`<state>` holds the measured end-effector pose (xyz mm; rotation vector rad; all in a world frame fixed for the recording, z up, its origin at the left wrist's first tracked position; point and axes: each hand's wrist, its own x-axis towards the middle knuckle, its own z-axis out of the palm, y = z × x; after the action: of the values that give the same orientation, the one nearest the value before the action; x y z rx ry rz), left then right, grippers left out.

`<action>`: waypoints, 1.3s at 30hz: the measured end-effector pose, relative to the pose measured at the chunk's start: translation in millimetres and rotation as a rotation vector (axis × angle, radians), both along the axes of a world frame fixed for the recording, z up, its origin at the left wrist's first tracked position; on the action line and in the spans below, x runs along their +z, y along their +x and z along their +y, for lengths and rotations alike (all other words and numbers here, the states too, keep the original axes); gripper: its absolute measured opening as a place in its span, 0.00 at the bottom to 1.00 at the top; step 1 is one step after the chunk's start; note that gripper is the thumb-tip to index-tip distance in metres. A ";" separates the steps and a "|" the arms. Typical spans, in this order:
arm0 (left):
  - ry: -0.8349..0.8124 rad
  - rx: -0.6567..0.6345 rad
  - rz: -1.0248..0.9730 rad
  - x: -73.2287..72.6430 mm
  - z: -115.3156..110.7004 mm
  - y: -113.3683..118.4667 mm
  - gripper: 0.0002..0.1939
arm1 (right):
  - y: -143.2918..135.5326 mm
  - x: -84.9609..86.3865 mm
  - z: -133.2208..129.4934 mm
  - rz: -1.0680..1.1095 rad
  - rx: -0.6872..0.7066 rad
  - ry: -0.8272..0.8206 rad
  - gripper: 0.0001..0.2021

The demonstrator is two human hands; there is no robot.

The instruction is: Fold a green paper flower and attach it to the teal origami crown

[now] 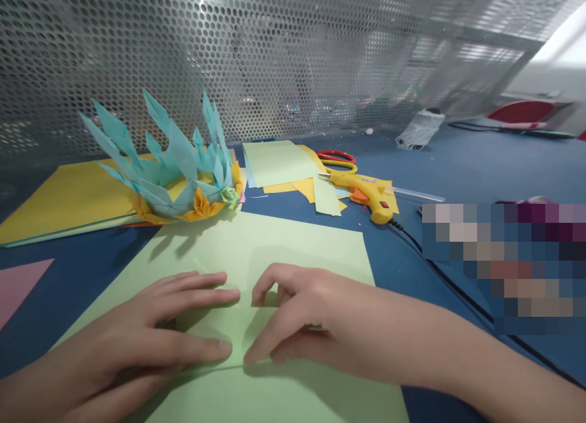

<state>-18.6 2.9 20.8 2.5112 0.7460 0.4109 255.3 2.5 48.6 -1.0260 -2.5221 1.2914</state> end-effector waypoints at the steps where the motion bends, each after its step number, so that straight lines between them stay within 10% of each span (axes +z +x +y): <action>1: 0.015 -0.013 0.017 -0.1 -0.2 -0.2 0.28 | -0.1 0.3 -0.4 0.000 -0.007 -0.004 0.12; 8: 0.142 0.003 0.119 2.3 -2.6 7.9 0.39 | -4.7 3.6 -0.8 -0.020 -0.015 -0.028 0.15; 39: -0.156 -0.070 0.146 13.8 7.6 -0.4 0.27 | -4.5 8.2 -4.2 -0.099 -0.042 -0.087 0.13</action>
<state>-19.0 10.5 34.6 2.4304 0.7134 0.1405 250.7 -1.6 56.8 -1.1822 -2.5200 1.3832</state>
